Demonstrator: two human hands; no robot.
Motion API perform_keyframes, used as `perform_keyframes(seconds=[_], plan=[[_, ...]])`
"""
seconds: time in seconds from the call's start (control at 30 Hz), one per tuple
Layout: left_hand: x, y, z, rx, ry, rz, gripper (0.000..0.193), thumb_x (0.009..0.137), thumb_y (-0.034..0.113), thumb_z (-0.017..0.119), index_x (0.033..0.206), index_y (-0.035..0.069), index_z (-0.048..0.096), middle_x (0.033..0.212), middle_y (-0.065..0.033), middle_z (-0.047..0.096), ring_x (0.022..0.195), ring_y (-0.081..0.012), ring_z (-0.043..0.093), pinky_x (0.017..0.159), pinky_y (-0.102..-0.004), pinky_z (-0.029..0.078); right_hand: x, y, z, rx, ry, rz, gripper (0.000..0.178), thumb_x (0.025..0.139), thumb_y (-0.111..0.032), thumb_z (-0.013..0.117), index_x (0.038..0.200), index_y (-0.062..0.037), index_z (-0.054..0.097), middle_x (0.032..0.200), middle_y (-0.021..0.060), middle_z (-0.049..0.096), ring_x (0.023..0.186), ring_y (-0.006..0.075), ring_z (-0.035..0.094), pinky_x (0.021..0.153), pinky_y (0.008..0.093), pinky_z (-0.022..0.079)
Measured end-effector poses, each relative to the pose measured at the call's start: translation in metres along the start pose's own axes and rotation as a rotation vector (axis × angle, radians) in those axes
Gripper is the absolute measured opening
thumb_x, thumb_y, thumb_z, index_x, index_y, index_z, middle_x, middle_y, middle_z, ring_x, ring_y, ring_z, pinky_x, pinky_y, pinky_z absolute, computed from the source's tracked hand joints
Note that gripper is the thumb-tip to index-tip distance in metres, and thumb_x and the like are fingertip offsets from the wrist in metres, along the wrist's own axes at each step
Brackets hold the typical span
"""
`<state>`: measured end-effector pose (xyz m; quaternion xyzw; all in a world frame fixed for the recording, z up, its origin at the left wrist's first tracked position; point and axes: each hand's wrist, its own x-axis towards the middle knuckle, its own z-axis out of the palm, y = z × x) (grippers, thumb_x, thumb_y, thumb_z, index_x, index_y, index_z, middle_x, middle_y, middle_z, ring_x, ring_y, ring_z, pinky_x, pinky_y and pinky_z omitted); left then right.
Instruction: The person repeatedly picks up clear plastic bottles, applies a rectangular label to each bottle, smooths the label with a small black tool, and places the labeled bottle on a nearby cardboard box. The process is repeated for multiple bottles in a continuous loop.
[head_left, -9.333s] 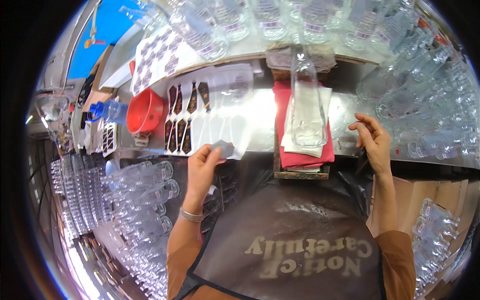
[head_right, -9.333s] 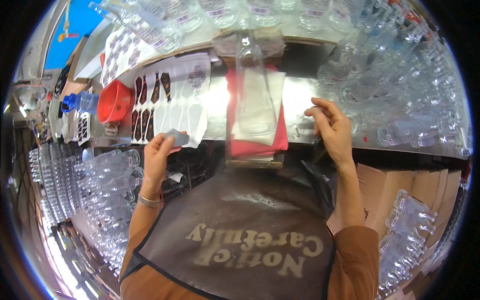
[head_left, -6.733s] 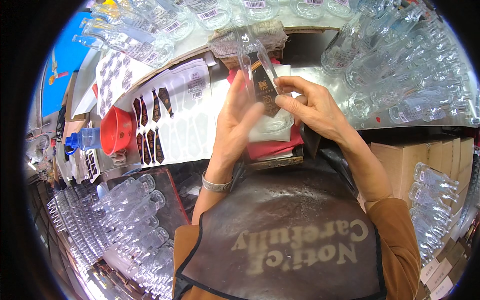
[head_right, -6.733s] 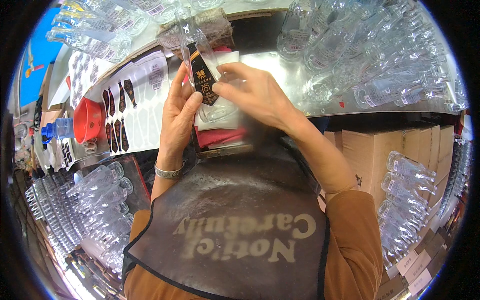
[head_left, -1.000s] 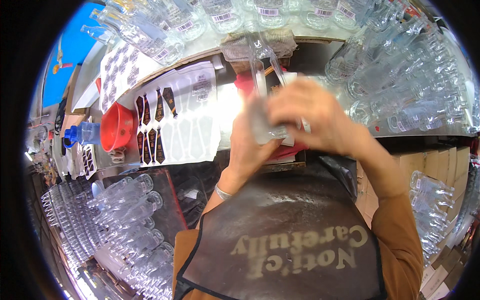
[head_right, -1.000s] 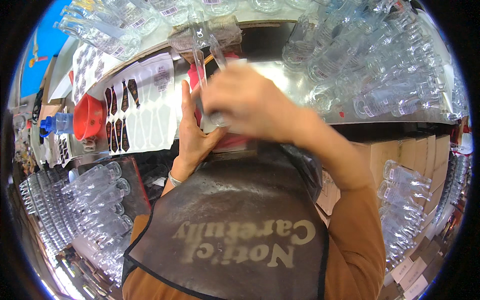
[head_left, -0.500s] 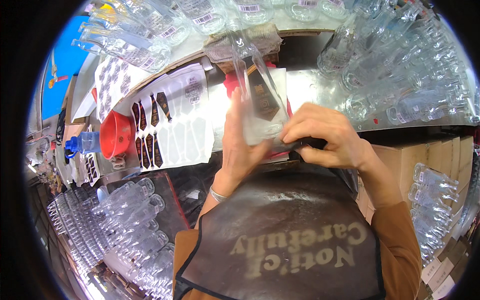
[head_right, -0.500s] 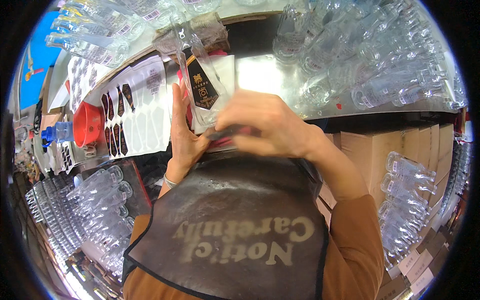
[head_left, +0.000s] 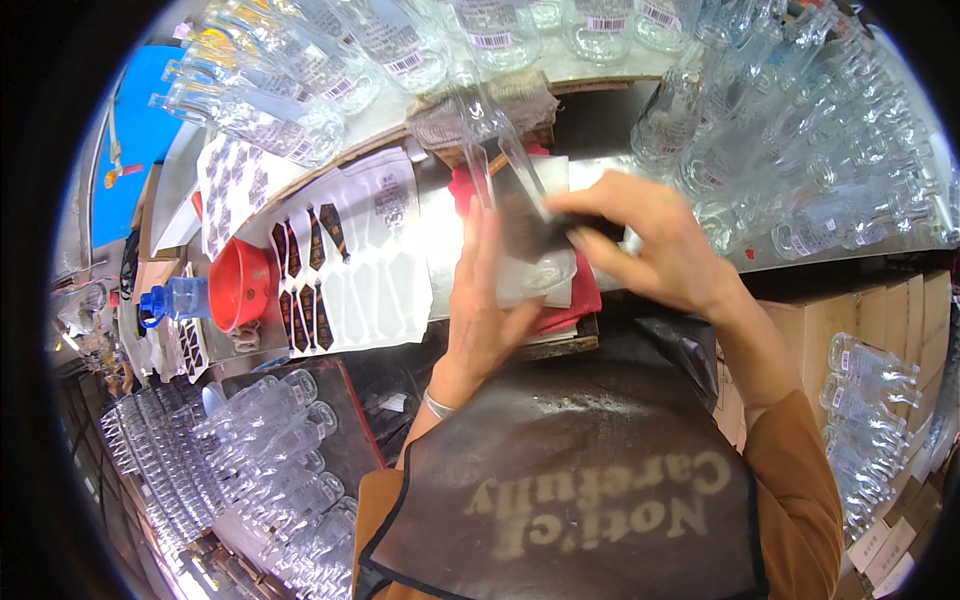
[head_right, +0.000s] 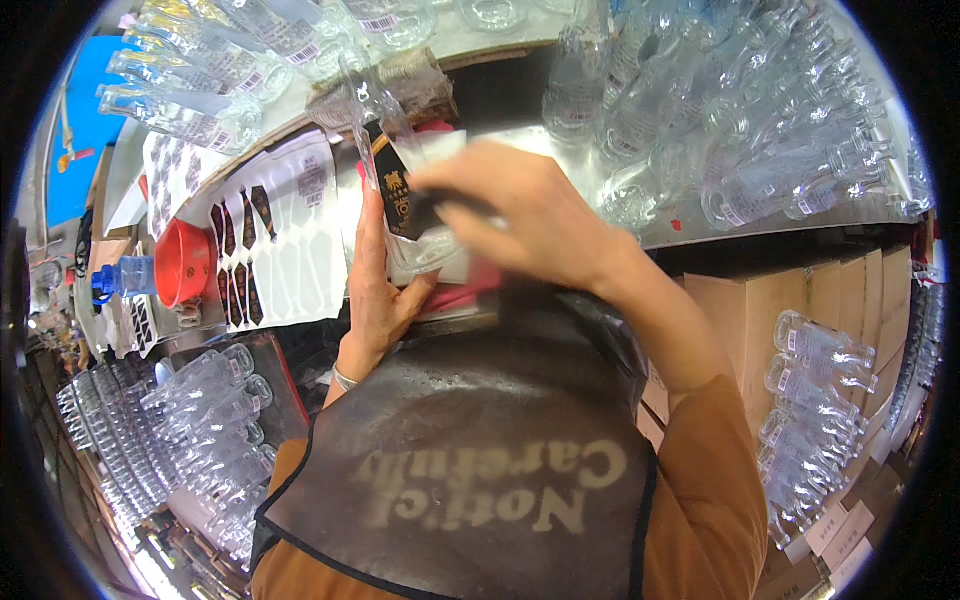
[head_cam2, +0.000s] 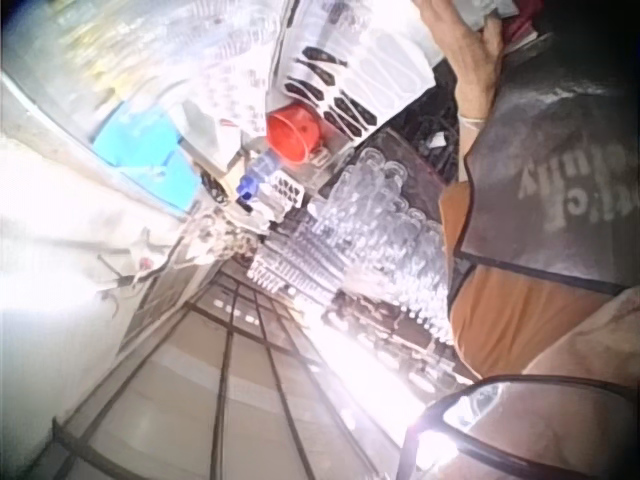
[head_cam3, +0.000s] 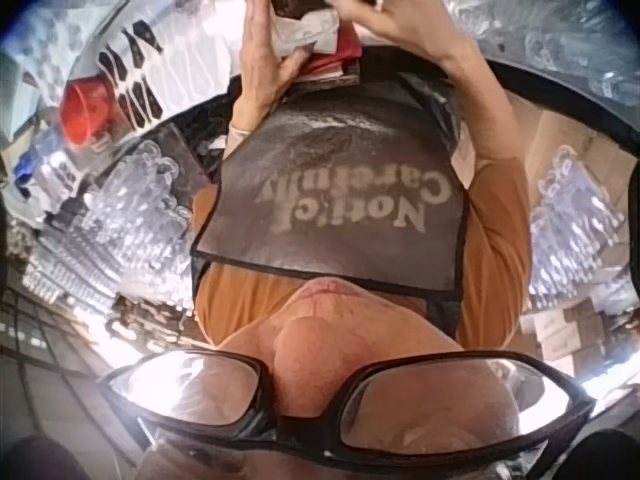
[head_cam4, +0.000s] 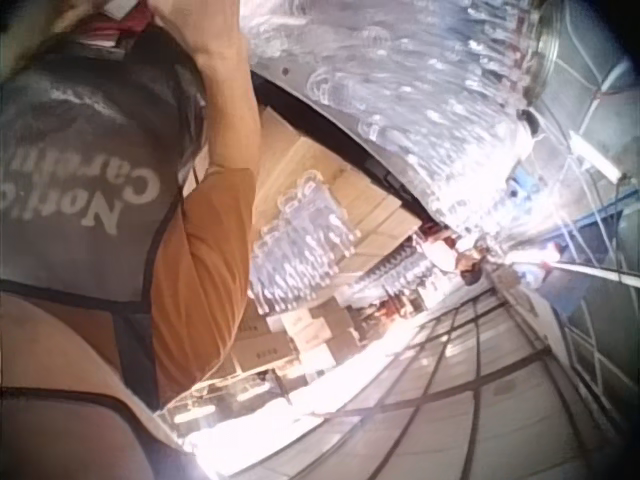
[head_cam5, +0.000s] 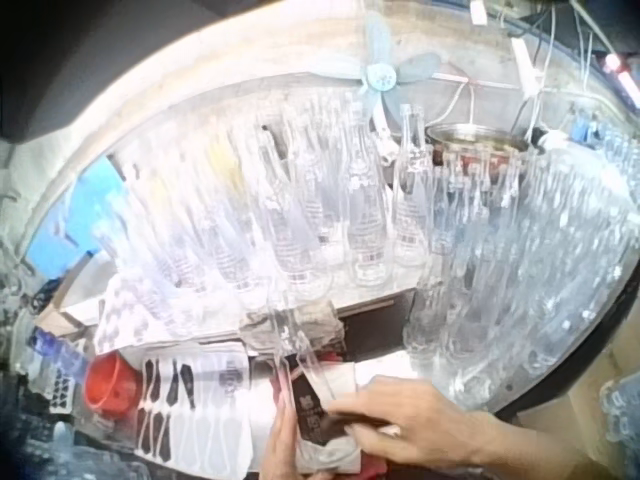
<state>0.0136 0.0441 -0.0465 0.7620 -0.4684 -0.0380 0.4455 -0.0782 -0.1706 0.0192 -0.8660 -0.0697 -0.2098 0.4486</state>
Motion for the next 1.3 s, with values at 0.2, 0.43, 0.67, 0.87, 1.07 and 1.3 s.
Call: perform_keyframes(seconds=[0.2,0.43,0.67,0.87,1.07,1.3], plan=[[0.000,0.007,-0.002,-0.096,-0.021,-0.149,0.101,0.068,0.000,0.075,0.156,0.000,0.025,0.158,-0.0301,0.028,0.146,-0.0445,0.030,0.117,-0.0448,0.031,0.083,0.021,-0.004,-0.146,0.066,-0.079,0.031,0.089,-0.009,0.064,0.119,-0.0017,0.065,0.106,0.0165,0.071,0.094,0.0285,0.070,0.084,0.0351,0.054],[0.013,0.007,-0.019,-0.384,0.041,-0.119,0.093,0.081,0.014,0.075,0.156,-0.003,0.022,0.157,-0.0247,0.036,0.144,-0.0355,0.039,0.117,-0.0439,0.031,0.089,0.042,-0.005,-0.089,0.330,0.029,0.024,0.094,-0.010,0.060,0.115,-0.0006,0.066,0.103,0.0097,0.072,0.092,0.0177,0.068,0.084,0.0300,0.053],[0.105,-0.014,-0.025,-0.576,0.172,-0.675,0.056,0.099,0.053,0.058,0.107,-0.002,0.061,0.084,-0.0022,0.062,0.072,-0.0086,0.056,0.067,-0.0249,0.046,0.050,0.055,0.007,0.770,0.302,0.512,0.029,0.103,-0.021,0.049,0.108,-0.0001,0.068,0.098,0.0033,0.069,0.090,0.0091,0.063,0.084,0.0237,0.050],[0.114,-0.019,-0.016,-0.347,0.195,-0.621,0.045,0.097,0.048,0.065,0.087,0.004,0.062,0.071,0.0037,0.050,0.061,-0.0045,0.043,0.055,-0.0211,0.034,0.040,0.061,0.021,0.632,0.128,0.549,0.044,0.105,-0.040,0.052,0.096,-0.0010,0.071,0.078,-0.0002,0.063,0.071,0.0048,0.054,0.073,0.0221,0.044],[0.114,-0.018,-0.016,-0.375,0.181,-0.678,0.058,0.094,0.047,0.066,0.109,-0.008,0.065,0.089,-0.0077,0.068,0.076,-0.0112,0.060,0.066,-0.0252,0.048,0.056,0.064,0.028,0.374,0.049,0.552,0.053,0.097,-0.048,0.058,0.092,0.0015,0.076,0.086,0.0086,0.072,0.083,0.0131,0.063,0.079,0.0305,0.049],[0.095,-0.028,-0.003,-0.582,0.232,-0.566,0.053,0.099,0.047,0.062,0.113,-0.004,0.063,0.094,-0.0060,0.066,0.083,-0.0083,0.057,0.073,-0.0227,0.047,0.080,0.043,0.022,0.079,-0.173,0.629,0.062,0.089,-0.065,0.059,0.084,-0.0066,0.080,0.079,0.0118,0.074,0.080,0.0236,0.070,0.079,0.0304,0.051]])
